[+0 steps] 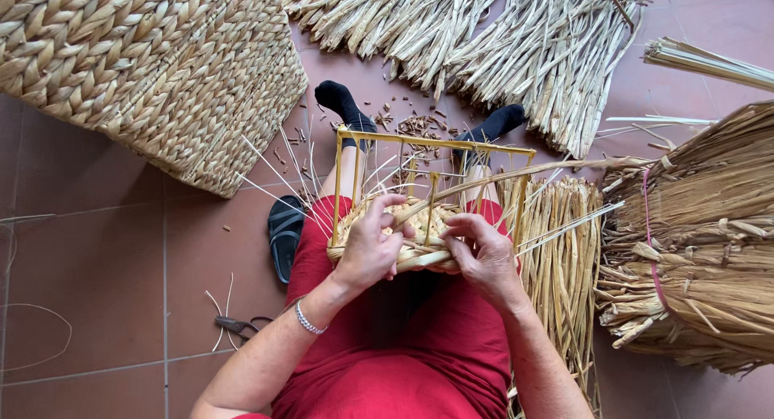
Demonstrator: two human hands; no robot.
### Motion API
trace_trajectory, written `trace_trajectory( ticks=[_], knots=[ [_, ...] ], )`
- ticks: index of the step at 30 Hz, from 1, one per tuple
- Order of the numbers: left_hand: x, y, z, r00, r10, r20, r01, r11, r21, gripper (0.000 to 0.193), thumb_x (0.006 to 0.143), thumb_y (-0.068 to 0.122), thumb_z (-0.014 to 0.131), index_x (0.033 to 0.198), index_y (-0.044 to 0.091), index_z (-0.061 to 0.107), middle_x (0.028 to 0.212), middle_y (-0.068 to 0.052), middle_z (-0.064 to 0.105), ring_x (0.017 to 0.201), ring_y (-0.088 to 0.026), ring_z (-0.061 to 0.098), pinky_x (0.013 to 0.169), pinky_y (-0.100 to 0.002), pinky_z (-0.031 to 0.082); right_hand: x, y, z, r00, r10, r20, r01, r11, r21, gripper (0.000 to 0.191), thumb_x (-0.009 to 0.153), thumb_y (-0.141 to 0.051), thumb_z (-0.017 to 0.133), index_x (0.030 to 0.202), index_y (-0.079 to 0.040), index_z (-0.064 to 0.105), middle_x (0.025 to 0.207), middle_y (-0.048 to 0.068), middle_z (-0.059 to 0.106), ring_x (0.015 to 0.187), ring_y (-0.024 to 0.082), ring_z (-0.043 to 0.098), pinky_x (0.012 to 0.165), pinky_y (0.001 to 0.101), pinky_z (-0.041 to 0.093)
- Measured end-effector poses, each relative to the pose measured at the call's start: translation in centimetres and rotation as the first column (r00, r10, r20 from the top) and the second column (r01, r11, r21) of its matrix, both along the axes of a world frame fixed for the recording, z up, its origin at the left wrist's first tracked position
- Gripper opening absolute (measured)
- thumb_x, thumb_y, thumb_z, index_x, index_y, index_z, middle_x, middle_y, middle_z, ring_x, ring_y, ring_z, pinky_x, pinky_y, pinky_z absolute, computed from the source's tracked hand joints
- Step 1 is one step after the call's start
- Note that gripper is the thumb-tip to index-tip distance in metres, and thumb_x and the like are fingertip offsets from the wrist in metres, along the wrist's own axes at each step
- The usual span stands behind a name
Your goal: The person sits on the floor weaving dried palm strips around a bamboo basket frame on their lap. They tuck and tighten strips into the woven base, cut excess material with scissors, and bend longer strips up along the frame sides to continue weaving the basket walls.
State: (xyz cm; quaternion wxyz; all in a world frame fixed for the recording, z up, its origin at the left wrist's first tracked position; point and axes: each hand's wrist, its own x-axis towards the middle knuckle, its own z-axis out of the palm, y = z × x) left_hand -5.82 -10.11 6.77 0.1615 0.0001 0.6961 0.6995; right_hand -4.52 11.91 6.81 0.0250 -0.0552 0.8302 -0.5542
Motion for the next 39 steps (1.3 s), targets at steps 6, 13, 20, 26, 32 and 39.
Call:
trace_trajectory(
  ticks=[6, 13, 20, 26, 32, 39],
  knots=[
    [3.2, -1.5, -1.8, 0.989, -0.073, 0.13, -0.002, 0.866, 0.5, 0.064, 0.089, -0.005, 0.056, 0.152, 0.001, 0.043, 0.094, -0.008, 0.067, 0.063, -0.003, 0.053, 0.052, -0.016, 0.043, 0.1, -0.4, 0.0, 0.996, -0.053, 0.076, 0.057, 0.997, -0.047, 0.019, 0.088, -0.009, 0.076, 0.105, -0.006, 0.071, 0.092, 0.005, 0.074, 0.079, 0.011, 0.072, 0.065, 0.0276, 0.063],
    [1.2, 0.1, -4.2, 0.995, -0.097, -0.026, 0.101, 0.969, 0.225, 0.031, 0.108, 0.025, 0.062, 0.122, -0.003, 0.063, 0.089, 0.001, 0.062, 0.076, -0.001, 0.053, 0.066, -0.018, 0.045, -0.2, -2.6, 0.8, 0.951, -0.006, -0.309, 0.134, 0.91, 0.393, 0.019, 0.083, -0.03, 0.084, 0.084, -0.012, 0.076, 0.077, 0.002, 0.072, 0.07, 0.022, 0.061, 0.063, 0.0359, 0.05],
    [5.7, -3.5, -3.1, 0.998, -0.011, 0.055, -0.011, 0.918, 0.395, 0.017, 0.102, 0.021, 0.056, 0.093, 0.007, 0.054, 0.081, 0.002, 0.053, 0.067, -0.005, 0.042, 0.059, -0.023, 0.036, -0.1, -3.8, 0.4, 0.916, -0.064, -0.397, 0.221, 0.905, 0.363, 0.02, 0.081, -0.027, 0.083, 0.091, -0.011, 0.076, 0.076, 0.0, 0.071, 0.072, 0.022, 0.056, 0.072, 0.0373, 0.046],
    [7.4, -3.3, -5.1, 0.993, -0.036, -0.109, 0.06, 0.973, 0.224, 0.042, 0.114, 0.029, 0.048, 0.079, 0.006, 0.052, 0.072, 0.003, 0.045, 0.064, -0.007, 0.038, 0.059, -0.025, 0.035, -0.2, -4.3, -0.9, 0.883, -0.078, -0.462, 0.273, 0.887, 0.371, 0.024, 0.081, -0.022, 0.082, 0.101, -0.01, 0.076, 0.071, -0.004, 0.069, 0.072, 0.018, 0.056, 0.075, 0.037, 0.04],
    [7.4, -5.2, -4.3, 0.999, 0.032, -0.026, -0.02, 0.935, 0.355, 0.043, 0.114, 0.031, 0.047, 0.079, 0.006, 0.054, 0.069, 0.004, 0.048, 0.061, -0.005, 0.039, 0.055, -0.023, 0.033, -0.4, -4.4, -0.8, 0.893, -0.059, -0.445, 0.255, 0.883, 0.394, 0.02, 0.083, -0.018, 0.082, 0.102, -0.012, 0.077, 0.066, -0.004, 0.065, 0.069, 0.016, 0.057, 0.073, 0.0375, 0.036],
    [4.9, -6.0, -2.0, 0.904, 0.195, 0.382, -0.246, 0.965, 0.091, 0.028, 0.087, 0.004, 0.062, 0.114, 0.007, 0.056, 0.078, 0.003, 0.065, 0.068, -0.001, 0.057, 0.065, -0.017, 0.047, 4.2, 1.9, -1.4, 0.778, -0.194, -0.598, 0.33, 0.935, 0.127, 0.026, 0.096, -0.002, 0.071, 0.121, -0.003, 0.069, 0.094, 0.007, 0.074, 0.086, 0.017, 0.065, 0.077, 0.0295, 0.052]
  ],
)
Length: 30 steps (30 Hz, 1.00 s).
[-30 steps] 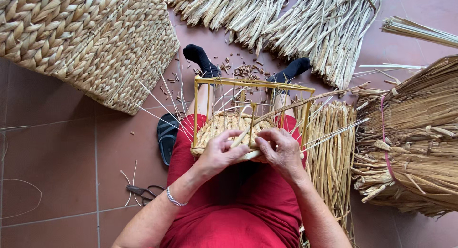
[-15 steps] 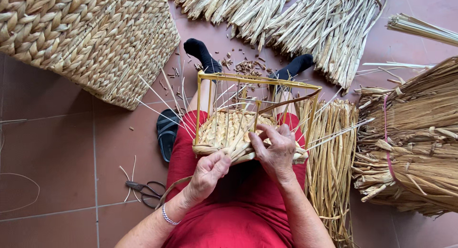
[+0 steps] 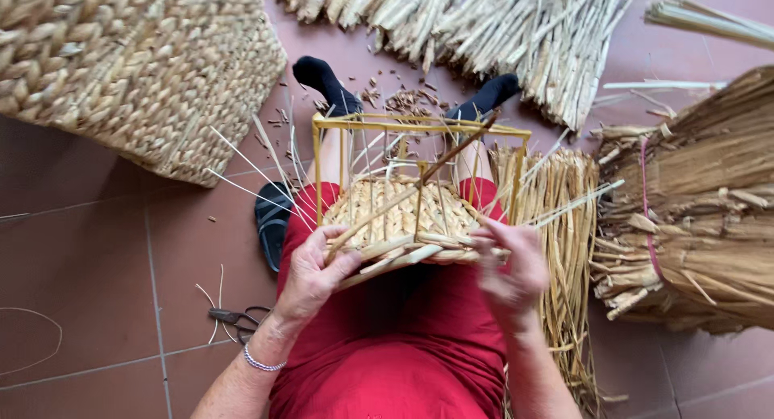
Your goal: The person sits on the floor weaving dried palm strips around a bamboo basket frame on their lap. They tuck and tighten strips into the woven base, cut excess material with scissors, and bend longer strips up along the frame sides to continue weaving the basket walls.
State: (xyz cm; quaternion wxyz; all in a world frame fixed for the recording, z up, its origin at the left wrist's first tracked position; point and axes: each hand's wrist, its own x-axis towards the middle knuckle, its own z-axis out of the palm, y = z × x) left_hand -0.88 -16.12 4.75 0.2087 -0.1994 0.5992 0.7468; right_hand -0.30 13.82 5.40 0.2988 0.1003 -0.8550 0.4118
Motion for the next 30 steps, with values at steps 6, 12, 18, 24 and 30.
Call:
trace_trajectory(
  ticks=[6, 12, 18, 24, 30],
  knots=[
    [0.7, 0.2, -2.1, 0.938, 0.271, -0.216, -0.191, 0.924, 0.33, 0.019, 0.109, 0.021, 0.051, 0.107, 0.005, 0.062, 0.066, -0.005, 0.056, 0.049, -0.009, 0.046, 0.043, -0.022, 0.032, 3.3, 12.5, -8.0, 0.876, -0.331, 0.35, 0.456, 0.803, -0.384, 0.013, 0.108, -0.011, 0.064, 0.118, -0.003, 0.068, 0.096, 0.002, 0.073, 0.084, 0.01, 0.07, 0.076, 0.0253, 0.058],
    [2.3, -1.0, -1.8, 0.845, 0.51, -0.161, -0.381, 0.786, 0.486, 0.014, 0.107, 0.015, 0.055, 0.106, 0.003, 0.062, 0.081, -0.005, 0.06, 0.056, -0.008, 0.044, 0.051, -0.024, 0.036, 4.7, 15.2, -16.5, 0.661, -0.356, 0.66, 0.518, 0.854, -0.058, 0.02, 0.095, -0.017, 0.073, 0.111, -0.006, 0.078, 0.09, 0.008, 0.075, 0.077, 0.012, 0.065, 0.07, 0.027, 0.053],
    [4.2, -4.3, -3.0, 0.939, 0.074, -0.337, -0.177, 0.941, -0.287, 0.032, 0.11, 0.029, 0.053, 0.11, -0.001, 0.065, 0.077, -0.005, 0.053, 0.063, -0.011, 0.043, 0.055, -0.028, 0.036, 1.6, 14.5, -18.6, 0.74, -0.507, 0.441, 0.384, 0.858, 0.342, 0.019, 0.085, -0.026, 0.075, 0.099, -0.013, 0.078, 0.1, 0.013, 0.073, 0.095, 0.035, 0.067, 0.084, 0.0472, 0.054],
    [3.7, -10.3, -6.3, 0.778, 0.604, -0.174, -0.433, 0.715, 0.548, 0.043, 0.125, 0.035, 0.033, 0.112, 0.004, 0.06, 0.101, -0.02, 0.064, 0.076, -0.021, 0.051, 0.078, -0.037, 0.047, -0.1, 13.4, -19.4, 0.582, -0.651, 0.488, 0.423, 0.754, 0.503, 0.028, 0.07, -0.033, 0.084, 0.08, -0.011, 0.07, 0.086, 0.015, 0.068, 0.085, 0.036, 0.064, 0.069, 0.0506, 0.05],
    [4.1, -11.0, -4.1, 0.937, 0.279, -0.209, -0.315, 0.935, -0.164, 0.042, 0.114, 0.043, 0.037, 0.127, 0.01, 0.06, 0.112, -0.018, 0.07, 0.081, -0.021, 0.064, 0.077, -0.038, 0.052, -0.8, 14.5, -20.7, 0.458, -0.671, 0.584, 0.57, 0.725, 0.386, 0.011, 0.089, -0.022, 0.071, 0.081, -0.015, 0.067, 0.088, 0.008, 0.072, 0.081, 0.027, 0.067, 0.07, 0.0459, 0.054]
  ],
)
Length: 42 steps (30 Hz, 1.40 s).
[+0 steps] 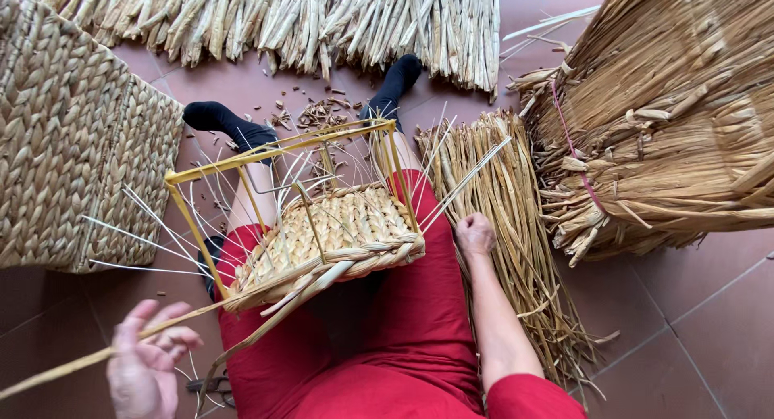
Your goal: The person sits on the floor weaving dried palm strips around a bamboo basket frame on their lap. They tuck and tighten strips into the woven base, cut excess material with scissors, and bend longer strips up along the frame sides to continue weaving the basket walls.
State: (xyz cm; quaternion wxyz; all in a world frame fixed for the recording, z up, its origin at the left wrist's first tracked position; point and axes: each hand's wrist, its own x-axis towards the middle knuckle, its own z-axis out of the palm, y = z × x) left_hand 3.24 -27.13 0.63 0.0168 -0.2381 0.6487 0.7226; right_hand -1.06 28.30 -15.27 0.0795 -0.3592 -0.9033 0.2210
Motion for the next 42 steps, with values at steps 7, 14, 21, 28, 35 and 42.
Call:
trace_trajectory(
  ticks=[7, 14, 21, 28, 35, 42],
  knots=[
    [2.7, 3.3, 3.0, 0.963, -0.185, -0.194, 0.005, 0.736, -0.677, 0.056, 0.107, 0.047, 0.066, 0.099, -0.009, 0.069, 0.082, -0.021, 0.067, 0.073, -0.017, 0.062, 0.068, -0.023, 0.049, 5.6, 1.1, 5.7, 0.776, -0.221, -0.59, -0.199, 0.803, -0.562, 0.008, 0.099, -0.005, 0.064, 0.102, -0.005, 0.057, 0.099, 0.009, 0.072, 0.087, 0.014, 0.072, 0.075, 0.0265, 0.061],
    [1.6, 12.3, 8.1, 0.824, -0.229, -0.518, 0.49, 0.747, 0.449, 0.063, 0.107, 0.047, 0.06, 0.137, -0.008, 0.056, 0.109, -0.027, 0.071, 0.088, -0.028, 0.069, 0.079, -0.041, 0.059, 11.5, -6.7, 17.3, 0.471, 0.214, -0.856, -0.604, 0.785, -0.136, 0.016, 0.101, 0.0, 0.061, 0.11, -0.006, 0.05, 0.104, 0.006, 0.068, 0.091, 0.016, 0.065, 0.081, 0.0271, 0.055],
    [0.5, 15.7, 12.4, 0.722, -0.337, -0.604, 0.437, 0.899, 0.022, 0.047, 0.111, 0.032, 0.053, 0.141, -0.002, 0.042, 0.138, -0.016, 0.06, 0.131, -0.026, 0.059, 0.115, -0.044, 0.046, 8.2, -15.6, 21.8, 0.175, 0.757, -0.629, -0.927, 0.342, 0.153, 0.028, 0.076, 0.002, 0.079, 0.095, -0.008, 0.062, 0.083, 0.004, 0.067, 0.074, 0.023, 0.063, 0.068, 0.0357, 0.049],
    [0.7, 9.8, 12.6, 0.9, 0.016, -0.435, 0.314, 0.668, 0.674, 0.016, 0.112, 0.013, 0.048, 0.125, 0.005, 0.053, 0.102, -0.01, 0.058, 0.092, -0.02, 0.059, 0.082, -0.04, 0.051, 5.6, -20.4, 24.0, -0.036, 0.81, -0.585, -0.973, 0.104, 0.204, 0.028, 0.076, -0.013, 0.083, 0.095, -0.012, 0.062, 0.092, 0.006, 0.068, 0.083, 0.027, 0.063, 0.076, 0.04, 0.05],
    [2.6, 2.3, 19.3, 0.687, -0.121, -0.716, -0.455, 0.698, -0.554, 0.013, 0.118, 0.019, 0.063, 0.127, 0.01, 0.059, 0.103, -0.009, 0.053, 0.085, -0.017, 0.05, 0.075, -0.031, 0.044, 1.6, -20.8, 24.3, 0.248, 0.876, -0.414, -0.811, 0.422, 0.406, 0.048, 0.078, -0.01, 0.081, 0.123, -0.001, 0.067, 0.108, 0.014, 0.063, 0.088, 0.032, 0.058, 0.079, 0.0423, 0.049],
    [-0.5, 4.8, 20.7, 0.754, -0.583, -0.302, -0.473, -0.163, -0.866, 0.016, 0.104, 0.013, 0.076, 0.115, 0.003, 0.071, 0.101, -0.008, 0.056, 0.09, -0.029, 0.057, 0.077, -0.044, 0.042, 0.3, -22.1, 22.5, 0.278, 0.874, -0.398, -0.809, 0.437, 0.394, 0.041, 0.077, -0.006, 0.082, 0.116, -0.006, 0.071, 0.103, 0.009, 0.062, 0.087, 0.03, 0.059, 0.078, 0.0417, 0.049]
  ],
)
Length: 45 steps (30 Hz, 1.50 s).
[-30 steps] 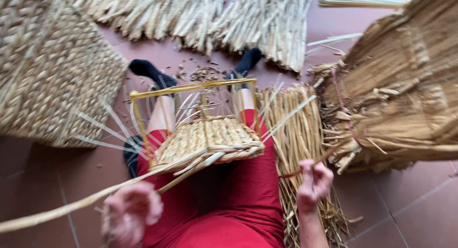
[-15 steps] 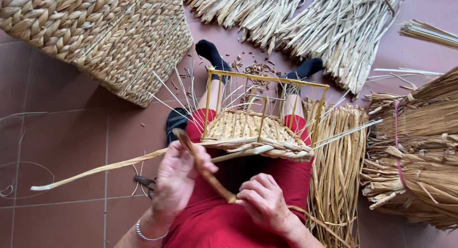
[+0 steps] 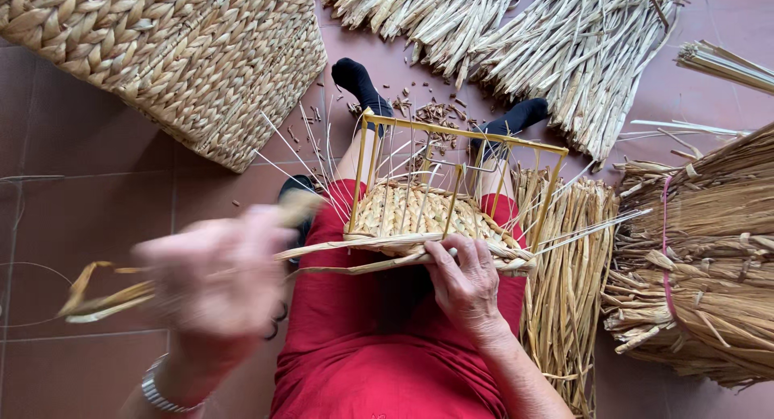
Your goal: The person sits on the floor weaving dried palm strips around a bamboo basket frame on their lap. They tuck and tighten strips into the woven base, cut excess material with scissors, and bend longer strips up along the frame sides to continue weaving the basket walls.
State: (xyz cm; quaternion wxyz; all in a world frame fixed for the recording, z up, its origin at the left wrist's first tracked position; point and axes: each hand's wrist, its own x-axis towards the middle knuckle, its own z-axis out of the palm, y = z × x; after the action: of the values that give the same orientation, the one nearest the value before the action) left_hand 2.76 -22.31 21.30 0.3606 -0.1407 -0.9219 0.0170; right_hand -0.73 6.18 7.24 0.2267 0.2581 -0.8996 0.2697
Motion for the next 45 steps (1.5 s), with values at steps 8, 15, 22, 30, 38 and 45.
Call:
trace_trajectory(
  ticks=[8, 15, 22, 30, 38, 45],
  knots=[
    [-6.1, 9.2, -10.7, 0.787, -0.565, 0.248, 0.33, 0.726, 0.604, 0.012, 0.092, 0.014, 0.072, 0.1, 0.009, 0.064, 0.096, -0.006, 0.054, 0.094, -0.027, 0.054, 0.085, -0.043, 0.043, 0.3, 0.0, -1.1, 0.991, -0.02, -0.135, 0.005, 0.994, -0.107, 0.032, 0.082, 0.002, 0.078, 0.111, -0.009, 0.07, 0.105, 0.01, 0.062, 0.09, 0.026, 0.062, 0.077, 0.0365, 0.053],
    [-7.0, 10.0, -14.5, 0.773, -0.574, 0.27, 0.366, 0.751, 0.55, 0.015, 0.086, 0.013, 0.073, 0.098, 0.012, 0.066, 0.09, -0.004, 0.053, 0.091, -0.026, 0.053, 0.079, -0.042, 0.04, -0.4, 2.4, 0.7, 0.986, 0.082, 0.144, -0.045, 0.97, -0.241, 0.031, 0.083, 0.005, 0.072, 0.113, -0.004, 0.072, 0.104, 0.01, 0.068, 0.089, 0.023, 0.07, 0.076, 0.0337, 0.059],
    [-6.9, 10.4, -14.6, 0.748, -0.63, 0.208, 0.435, 0.703, 0.562, 0.025, 0.084, 0.016, 0.077, 0.106, 0.012, 0.067, 0.092, -0.003, 0.054, 0.091, -0.024, 0.054, 0.079, -0.041, 0.039, -3.3, 3.2, 1.9, 0.97, 0.072, 0.233, -0.015, 0.972, -0.234, 0.024, 0.085, -0.001, 0.077, 0.108, -0.005, 0.073, 0.1, 0.012, 0.072, 0.09, 0.026, 0.072, 0.078, 0.0341, 0.059],
    [-3.9, 7.8, -12.2, 0.773, -0.583, 0.251, 0.37, 0.735, 0.568, 0.031, 0.088, 0.009, 0.076, 0.116, 0.004, 0.067, 0.102, -0.007, 0.06, 0.097, -0.026, 0.057, 0.086, -0.04, 0.045, -4.7, 2.6, 2.0, 0.965, 0.124, 0.229, -0.116, 0.992, -0.051, 0.014, 0.083, -0.001, 0.076, 0.095, -0.005, 0.07, 0.088, 0.01, 0.066, 0.083, 0.027, 0.067, 0.072, 0.0385, 0.056],
    [-1.4, 7.4, -12.5, 0.838, -0.432, 0.335, 0.323, 0.885, 0.334, 0.028, 0.074, 0.006, 0.071, 0.099, 0.002, 0.061, 0.097, -0.013, 0.061, 0.096, -0.03, 0.062, 0.087, -0.042, 0.053, -4.8, 2.1, 3.0, 0.97, 0.152, 0.192, -0.171, 0.981, 0.09, 0.033, 0.077, 0.002, 0.072, 0.108, -0.007, 0.067, 0.098, 0.014, 0.066, 0.093, 0.032, 0.066, 0.076, 0.0412, 0.056],
    [-2.7, 4.6, -10.5, 0.847, -0.323, 0.423, 0.209, 0.933, 0.294, 0.018, 0.088, 0.015, 0.079, 0.095, 0.009, 0.064, 0.079, -0.005, 0.055, 0.074, -0.023, 0.056, 0.064, -0.04, 0.043, -5.6, 2.0, 3.1, 0.888, 0.273, 0.37, -0.29, 0.957, -0.011, 0.035, 0.077, -0.01, 0.081, 0.11, -0.006, 0.07, 0.089, 0.011, 0.071, 0.082, 0.031, 0.068, 0.073, 0.0419, 0.056]
  ],
)
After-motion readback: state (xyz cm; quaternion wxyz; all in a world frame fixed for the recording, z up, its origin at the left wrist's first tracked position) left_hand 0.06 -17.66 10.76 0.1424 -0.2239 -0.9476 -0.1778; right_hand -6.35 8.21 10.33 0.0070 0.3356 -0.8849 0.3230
